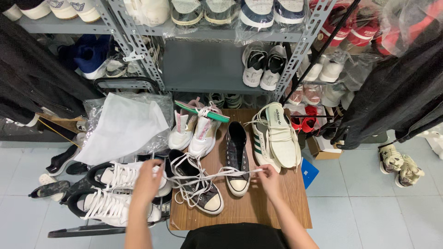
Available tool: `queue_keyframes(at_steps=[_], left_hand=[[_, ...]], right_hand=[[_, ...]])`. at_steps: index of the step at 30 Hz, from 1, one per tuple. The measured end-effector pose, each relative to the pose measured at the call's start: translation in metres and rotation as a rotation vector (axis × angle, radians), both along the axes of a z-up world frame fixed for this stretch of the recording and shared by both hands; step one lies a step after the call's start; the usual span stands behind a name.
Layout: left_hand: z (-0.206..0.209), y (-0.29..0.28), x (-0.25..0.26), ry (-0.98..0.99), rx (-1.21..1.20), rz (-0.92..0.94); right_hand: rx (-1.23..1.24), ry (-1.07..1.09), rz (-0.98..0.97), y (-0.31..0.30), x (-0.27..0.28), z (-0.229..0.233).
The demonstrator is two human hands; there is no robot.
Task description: The person laces a black high-top sneaker by threading a white lace through the eyelets one by one.
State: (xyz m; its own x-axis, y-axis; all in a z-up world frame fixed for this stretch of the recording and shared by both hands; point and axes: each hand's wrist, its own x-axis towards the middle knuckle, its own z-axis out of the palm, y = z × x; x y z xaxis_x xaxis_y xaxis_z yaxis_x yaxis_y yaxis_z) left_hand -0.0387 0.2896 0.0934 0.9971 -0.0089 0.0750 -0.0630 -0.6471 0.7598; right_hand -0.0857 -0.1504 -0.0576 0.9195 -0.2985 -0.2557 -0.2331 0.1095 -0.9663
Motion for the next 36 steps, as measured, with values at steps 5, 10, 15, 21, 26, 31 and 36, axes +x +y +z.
queue_keyframes(at_steps=[5, 10, 15, 21, 26, 31, 36], left_hand=[[-0.010, -0.128, 0.011, -0.036, 0.070, -0.301], [-0.054, -0.214, 0.022, -0.363, 0.308, -0.479], [-0.098, -0.243, 0.036, -0.453, 0.640, -0.539], [-0.116, -0.261, 0.033, -0.299, 0.412, -0.470], [-0.111, -0.260, 0.037, -0.248, 0.495, -0.515], [-0.068, -0.244, 0.041, -0.351, 0.465, -0.284], [-0.002, -0.150, 0.071, 0.031, -0.053, 0.073]], right_hand=[[0.022, 0.009, 0.008, 0.015, 0.013, -0.016], [-0.131, -0.059, 0.058, 0.020, 0.019, -0.029], [-0.284, -0.222, 0.132, 0.025, 0.024, -0.046], [-0.326, -0.287, 0.279, 0.020, 0.022, -0.028], [-0.615, -0.305, 0.461, 0.012, 0.018, 0.022], [-0.829, -0.291, 0.480, 0.000, 0.032, 0.054], [-0.810, -0.253, 0.475, -0.004, 0.035, 0.059]])
